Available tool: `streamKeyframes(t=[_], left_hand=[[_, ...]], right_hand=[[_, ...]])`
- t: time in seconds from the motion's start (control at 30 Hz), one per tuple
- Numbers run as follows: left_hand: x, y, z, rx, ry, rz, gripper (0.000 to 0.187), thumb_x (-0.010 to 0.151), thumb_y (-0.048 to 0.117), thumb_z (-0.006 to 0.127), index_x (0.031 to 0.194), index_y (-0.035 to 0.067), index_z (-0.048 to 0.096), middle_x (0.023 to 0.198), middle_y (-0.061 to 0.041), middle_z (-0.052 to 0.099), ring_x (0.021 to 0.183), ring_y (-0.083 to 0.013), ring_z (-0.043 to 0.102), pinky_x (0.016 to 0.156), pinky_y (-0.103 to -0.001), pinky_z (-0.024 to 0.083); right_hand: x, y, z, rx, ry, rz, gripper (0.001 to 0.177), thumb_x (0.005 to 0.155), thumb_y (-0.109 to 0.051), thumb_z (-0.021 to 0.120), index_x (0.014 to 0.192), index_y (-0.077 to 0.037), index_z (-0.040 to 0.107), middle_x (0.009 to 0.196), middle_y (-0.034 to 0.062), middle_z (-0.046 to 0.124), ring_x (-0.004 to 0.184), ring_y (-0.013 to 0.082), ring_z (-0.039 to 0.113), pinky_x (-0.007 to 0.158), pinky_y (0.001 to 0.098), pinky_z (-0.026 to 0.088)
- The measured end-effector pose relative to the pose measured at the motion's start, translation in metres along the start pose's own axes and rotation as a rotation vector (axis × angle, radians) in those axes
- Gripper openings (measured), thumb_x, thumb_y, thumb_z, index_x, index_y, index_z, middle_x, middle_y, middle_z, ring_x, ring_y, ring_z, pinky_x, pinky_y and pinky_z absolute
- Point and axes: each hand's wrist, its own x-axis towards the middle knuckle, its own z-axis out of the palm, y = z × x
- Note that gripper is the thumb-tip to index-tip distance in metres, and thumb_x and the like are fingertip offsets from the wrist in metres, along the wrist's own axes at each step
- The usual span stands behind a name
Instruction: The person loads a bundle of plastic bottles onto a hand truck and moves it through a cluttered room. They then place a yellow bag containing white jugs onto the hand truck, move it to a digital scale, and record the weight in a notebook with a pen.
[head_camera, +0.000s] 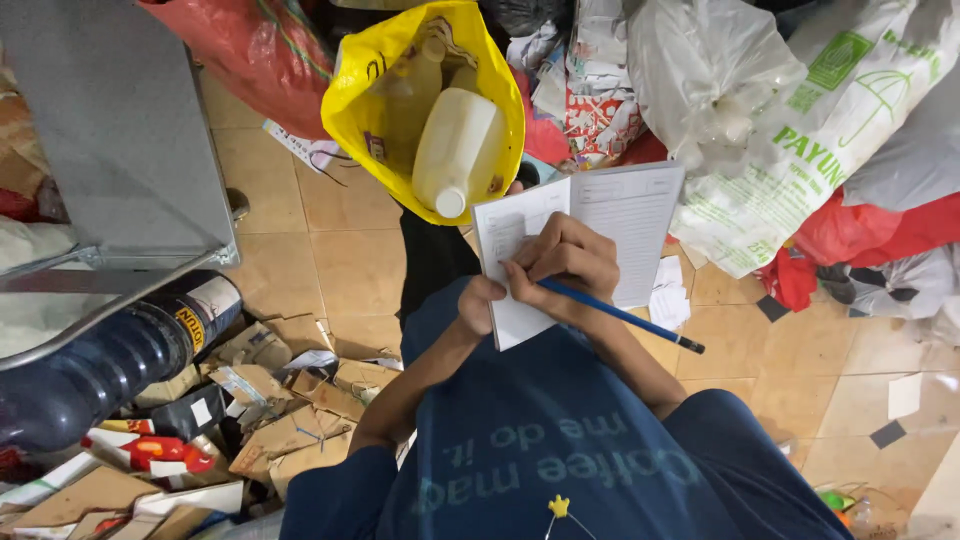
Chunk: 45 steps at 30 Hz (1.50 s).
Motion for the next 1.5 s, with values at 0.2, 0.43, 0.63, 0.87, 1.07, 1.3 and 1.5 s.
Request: streamKeyframes(t=[0.2,0.43,0.63,0.87,1.07,1.3,1.5], left_hand=[[0.009,0.001,-0.01,0.092,0.055,-0.01,0.063,0.084,0.017,0.05,0.143,-0.006,0.049,0.127,-0.019,0.062,0.119,-0.0279,0.062,0.106,-0.04,0.051],[0.017,0.027,0.054,0.25,0.022,-0.017,0.067,0.081,0.023,0.047,0.142,-0.004,0.049,0.124,-0.02,0.062,0.116,-0.0281,0.064,0.102,-0.04,0.052],[0.015,0.03,0.038,0.173,0.047,-0.051,0.071,0.082,0.021,0.048,0.148,-0.004,0.042,0.132,-0.019,0.059,0.123,-0.0278,0.06,0.11,-0.041,0.047],[0.011,0.049,0.046,0.163,0.03,-0.06,0.073,0.082,0.021,0.048,0.151,-0.002,0.039,0.135,-0.019,0.057,0.126,-0.0279,0.058,0.111,-0.042,0.046],[0.003,0.058,0.025,0.169,-0.05,-0.067,0.071,0.085,0.021,0.048,0.151,-0.003,0.04,0.134,-0.02,0.057,0.125,-0.0295,0.058,0.111,-0.043,0.047],[0.003,0.072,0.033,0.171,-0.028,-0.096,0.069,0.084,0.021,0.047,0.148,-0.004,0.04,0.131,-0.02,0.059,0.121,-0.0281,0.06,0.108,-0.041,0.048],[0.0,0.073,0.011,0.304,-0.07,-0.107,0.066,0.088,0.023,0.047,0.148,-0.006,0.04,0.129,-0.02,0.059,0.119,-0.0282,0.06,0.106,-0.041,0.049]], right_hand=[[0.003,0.013,-0.005,0.09,0.003,0.049,0.031,0.08,0.008,0.084,0.072,-0.004,0.057,0.077,0.0062,0.058,0.07,0.0138,0.068,0.064,0.0284,0.057],[0.014,0.012,-0.001,0.023,-0.001,0.049,0.033,0.077,0.007,0.085,0.068,-0.004,0.055,0.075,0.007,0.062,0.067,0.0136,0.062,0.06,0.0266,0.051],[0.021,0.009,0.004,0.133,-0.026,0.116,0.034,0.077,0.01,0.083,0.069,-0.005,0.054,0.076,0.0075,0.064,0.068,0.0143,0.065,0.063,0.0274,0.051],[0.023,0.01,0.021,0.132,-0.001,0.091,0.034,0.077,0.01,0.083,0.069,-0.005,0.054,0.074,0.0075,0.06,0.068,0.0143,0.066,0.064,0.0271,0.054],[0.026,0.006,0.032,0.162,0.005,0.106,0.034,0.077,0.011,0.081,0.068,-0.005,0.053,0.072,0.0073,0.061,0.067,0.0139,0.061,0.063,0.0264,0.047],[0.026,0.005,0.043,0.124,0.027,0.095,0.035,0.076,0.011,0.082,0.068,-0.005,0.052,0.073,0.0079,0.062,0.066,0.014,0.061,0.063,0.0264,0.05],[0.025,0.006,0.047,0.213,0.051,0.11,0.036,0.078,0.012,0.082,0.069,-0.005,0.052,0.075,0.0078,0.061,0.068,0.0138,0.063,0.065,0.0267,0.053]])
